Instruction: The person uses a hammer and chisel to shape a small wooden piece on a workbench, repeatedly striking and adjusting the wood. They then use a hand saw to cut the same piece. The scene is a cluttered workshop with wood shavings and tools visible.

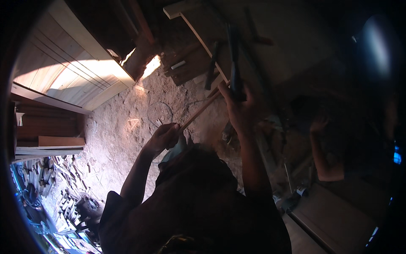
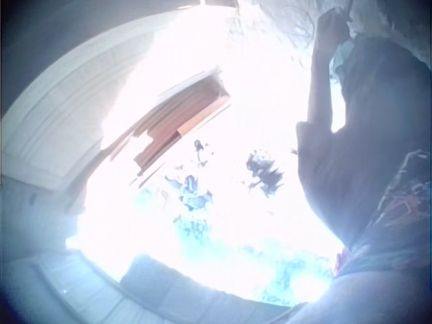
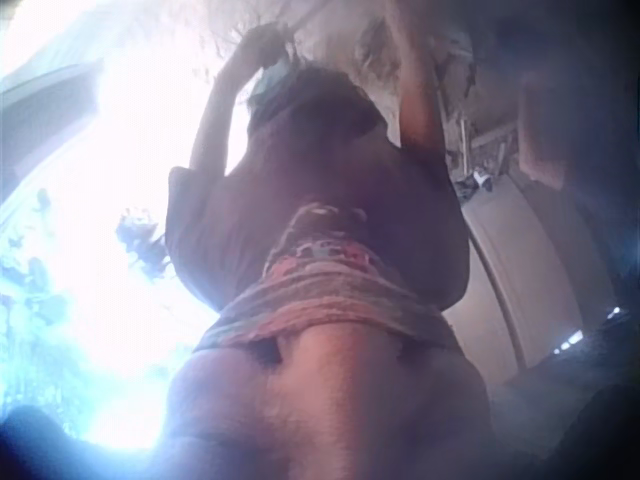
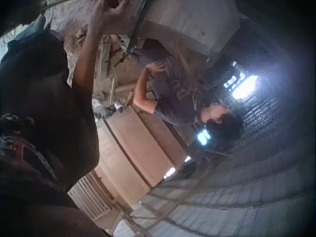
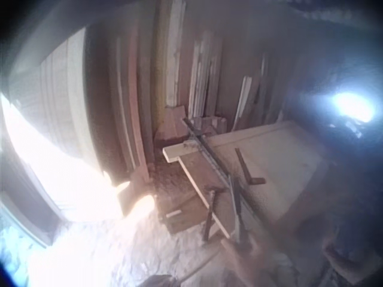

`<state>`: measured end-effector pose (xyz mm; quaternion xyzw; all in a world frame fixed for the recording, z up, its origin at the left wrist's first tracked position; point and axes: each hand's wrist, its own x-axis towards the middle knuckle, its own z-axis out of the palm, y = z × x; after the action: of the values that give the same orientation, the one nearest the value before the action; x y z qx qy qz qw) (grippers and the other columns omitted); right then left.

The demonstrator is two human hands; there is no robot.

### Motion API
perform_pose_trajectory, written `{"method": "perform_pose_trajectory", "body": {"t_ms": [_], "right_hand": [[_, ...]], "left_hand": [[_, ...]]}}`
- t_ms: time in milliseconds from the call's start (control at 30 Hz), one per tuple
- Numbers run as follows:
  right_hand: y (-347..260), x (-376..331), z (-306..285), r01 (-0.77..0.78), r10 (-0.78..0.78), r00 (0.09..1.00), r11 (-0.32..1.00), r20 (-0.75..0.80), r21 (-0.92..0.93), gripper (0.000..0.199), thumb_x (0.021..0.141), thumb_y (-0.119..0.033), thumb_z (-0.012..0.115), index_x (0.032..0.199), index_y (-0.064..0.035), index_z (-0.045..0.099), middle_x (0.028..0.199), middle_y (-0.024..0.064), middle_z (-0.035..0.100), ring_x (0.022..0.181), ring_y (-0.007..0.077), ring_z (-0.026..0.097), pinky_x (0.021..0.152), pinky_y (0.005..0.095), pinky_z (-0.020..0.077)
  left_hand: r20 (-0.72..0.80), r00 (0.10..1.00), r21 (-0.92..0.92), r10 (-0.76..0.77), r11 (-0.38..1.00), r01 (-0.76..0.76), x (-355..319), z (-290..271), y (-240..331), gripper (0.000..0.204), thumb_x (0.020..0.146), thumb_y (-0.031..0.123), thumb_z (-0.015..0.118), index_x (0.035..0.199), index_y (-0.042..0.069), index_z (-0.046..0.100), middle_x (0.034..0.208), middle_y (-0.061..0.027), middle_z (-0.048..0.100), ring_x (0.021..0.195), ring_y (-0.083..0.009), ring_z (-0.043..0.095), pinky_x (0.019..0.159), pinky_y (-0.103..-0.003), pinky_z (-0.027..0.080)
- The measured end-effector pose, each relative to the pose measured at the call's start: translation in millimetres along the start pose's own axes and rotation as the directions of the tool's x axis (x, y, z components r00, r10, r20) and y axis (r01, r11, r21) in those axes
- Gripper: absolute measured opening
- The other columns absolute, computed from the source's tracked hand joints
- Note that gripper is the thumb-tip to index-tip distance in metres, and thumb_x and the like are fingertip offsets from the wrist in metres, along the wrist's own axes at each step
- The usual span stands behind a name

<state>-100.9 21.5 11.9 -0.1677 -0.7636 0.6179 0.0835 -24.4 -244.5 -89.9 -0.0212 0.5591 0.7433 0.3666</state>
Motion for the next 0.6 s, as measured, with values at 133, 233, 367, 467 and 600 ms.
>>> {"method": "perform_pose_trajectory", "body": {"t_ms": [133, 233, 367, 467, 600], "right_hand": [[11, -6, -7, -0.073, 0.077, 0.997, 0.980, 0.018, -0.186, 0.036, 0.089, -0.032, 0.084, 0.104, -0.0034, 0.069, 0.085, -0.0031, 0.062, 0.077, 0.0091, 0.058, 0.070, 0.0286, 0.0474], [21, -18, -8, -0.145, 0.175, 0.980, 0.956, 0.100, -0.256, 0.038, 0.091, -0.032, 0.080, 0.114, -0.0036, 0.068, 0.091, -0.0001, 0.063, 0.084, 0.0112, 0.059, 0.076, 0.0309, 0.0489], [43, -38, 1, -0.119, 0.174, 0.953, 0.968, 0.247, -0.223, 0.051, 0.095, -0.026, 0.073, 0.139, -0.0057, 0.057, 0.106, 0.0048, 0.064, 0.095, 0.0138, 0.060, 0.085, 0.0320, 0.0500], [70, -47, 10, -0.007, 0.067, 0.926, 0.987, 0.371, -0.160, 0.060, 0.096, -0.018, 0.069, 0.152, -0.0095, 0.049, 0.105, 0.0032, 0.063, 0.089, 0.0107, 0.059, 0.080, 0.0280, 0.0497], [106, -54, 16, 0.136, -0.026, 0.913, 0.960, 0.407, -0.246, 0.055, 0.095, -0.011, 0.067, 0.149, -0.0084, 0.054, 0.114, 0.0089, 0.069, 0.097, 0.0157, 0.066, 0.087, 0.0307, 0.0524]], "left_hand": [[-0.006, 0.999, -0.262, 0.039, 0.964, -0.039, 20, -14, -22, 0.051, 0.111, 0.048, 0.045, 0.106, 0.001, 0.065, 0.057, 0.0030, 0.047, 0.042, -0.0069, 0.041, 0.040, -0.024, 0.032], [-0.155, 0.988, -0.260, -0.015, 0.965, -0.026, 31, -23, -43, 0.050, 0.111, 0.048, 0.046, 0.102, 0.002, 0.065, 0.057, 0.0031, 0.046, 0.042, -0.0072, 0.041, 0.040, -0.025, 0.033], [-0.258, 0.963, -0.367, -0.080, 0.930, -0.021, 70, -22, -65, 0.046, 0.110, 0.049, 0.047, 0.094, 0.008, 0.062, 0.058, 0.0045, 0.045, 0.042, -0.0075, 0.040, 0.038, -0.027, 0.031], [-0.237, 0.963, -0.597, -0.128, 0.802, -0.040, 94, -15, -77, 0.042, 0.109, 0.050, 0.048, 0.092, 0.013, 0.059, 0.057, 0.0062, 0.040, 0.040, -0.0077, 0.036, 0.037, -0.027, 0.029], [-0.131, 0.978, -0.807, -0.165, 0.590, -0.009, 102, 1, -85, 0.038, 0.109, 0.051, 0.048, 0.098, 0.016, 0.057, 0.055, 0.0081, 0.035, 0.037, -0.0066, 0.030, 0.034, -0.024, 0.026]]}}
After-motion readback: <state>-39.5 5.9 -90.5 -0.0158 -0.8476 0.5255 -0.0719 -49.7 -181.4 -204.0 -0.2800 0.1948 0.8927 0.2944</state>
